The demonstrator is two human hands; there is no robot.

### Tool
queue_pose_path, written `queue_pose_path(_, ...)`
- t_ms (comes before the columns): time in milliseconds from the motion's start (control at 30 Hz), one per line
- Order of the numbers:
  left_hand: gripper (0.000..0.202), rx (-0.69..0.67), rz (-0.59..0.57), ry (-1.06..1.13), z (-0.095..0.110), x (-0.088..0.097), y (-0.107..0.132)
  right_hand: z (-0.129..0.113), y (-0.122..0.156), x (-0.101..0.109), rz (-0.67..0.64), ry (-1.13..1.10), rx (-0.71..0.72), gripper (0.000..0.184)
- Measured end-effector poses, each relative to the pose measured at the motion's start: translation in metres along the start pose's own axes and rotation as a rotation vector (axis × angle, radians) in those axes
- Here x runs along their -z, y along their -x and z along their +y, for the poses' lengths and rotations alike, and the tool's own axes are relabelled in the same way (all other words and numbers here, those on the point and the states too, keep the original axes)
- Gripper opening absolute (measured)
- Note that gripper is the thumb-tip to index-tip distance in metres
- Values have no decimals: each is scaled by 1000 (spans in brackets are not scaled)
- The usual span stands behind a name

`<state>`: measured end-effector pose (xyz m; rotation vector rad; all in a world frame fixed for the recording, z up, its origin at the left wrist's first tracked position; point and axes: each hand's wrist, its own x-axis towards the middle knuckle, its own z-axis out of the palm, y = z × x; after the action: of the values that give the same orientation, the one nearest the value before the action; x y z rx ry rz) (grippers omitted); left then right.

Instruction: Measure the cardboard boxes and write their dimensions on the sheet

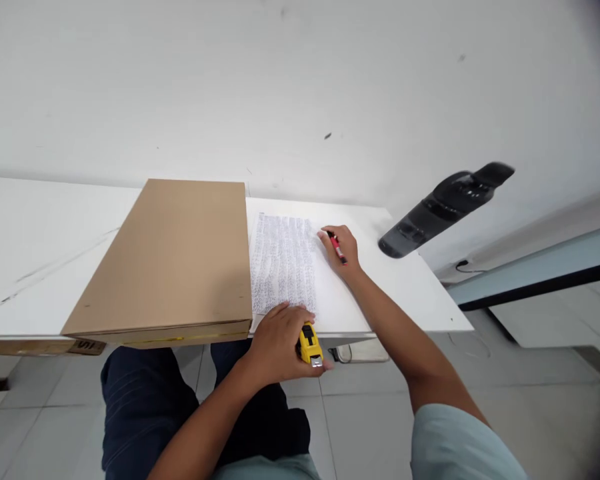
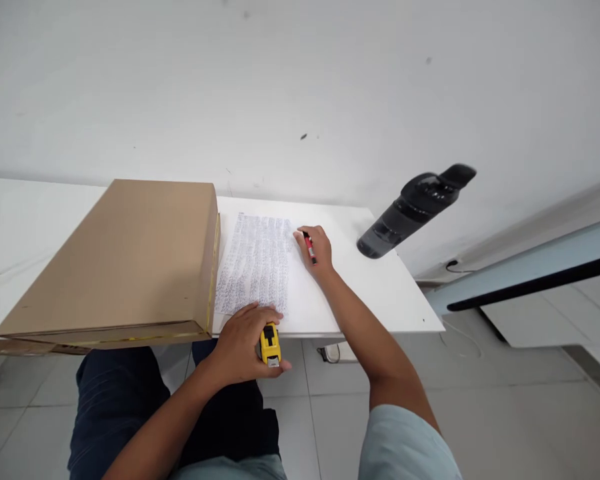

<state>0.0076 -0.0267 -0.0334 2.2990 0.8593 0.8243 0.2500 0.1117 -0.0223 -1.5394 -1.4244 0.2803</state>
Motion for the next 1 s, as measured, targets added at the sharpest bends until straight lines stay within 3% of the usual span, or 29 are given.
queue_pose_path(200, 66, -477, 462, -89, -16, -25, 28, -14, 0, 2, 6, 55, 38, 42)
queue_pose_path(300, 57, -570, 567, -141, -5, -20, 62, -44, 27, 23, 100, -30, 72, 52)
queue_pose_path(333, 51, -566, 549, -186, 0, -14, 74, -56, 43, 32, 151, -156, 61, 49)
queue_pose_path(367, 46, -559, 525, -236, 5, -6, 85, -70, 63, 39, 96, -285, 52, 41)
queue_pose_path(400, 41, -550, 503, -284, 10, 3, 94, -84, 85, 46, -67, -387, 57, 35)
queue_pose_path(433, 38, -540, 498, -321, 14, 14, 101, -99, 110, 50, -316, -467, 70, 40)
queue_pose_path(500, 38, -540, 554, -347, 22, 41, 107, -131, 157, 51, -730, -569, 91, 62)
queue_pose_path(567, 48, -553, 635, -340, 29, 68, 106, -161, 194, 39, -909, -643, 86, 72)
queue_pose_path(667, 68, -511, 731, -386, 40, 104, 106, -193, 219, 14, -966, -838, -72, 61)
queue_pose_path(733, 70, -463, 795, -484, 48, 124, 115, -202, 222, 2, -958, -972, -202, 55)
queue_pose_path(867, 42, -483, 758, -677, 63, 153, 146, -212, 217, -2, -949, -1033, -296, 50)
queue_pose_path(1000, 25, -493, 640, -738, 71, 159, 163, -219, 212, 1, -976, -965, -305, 54)
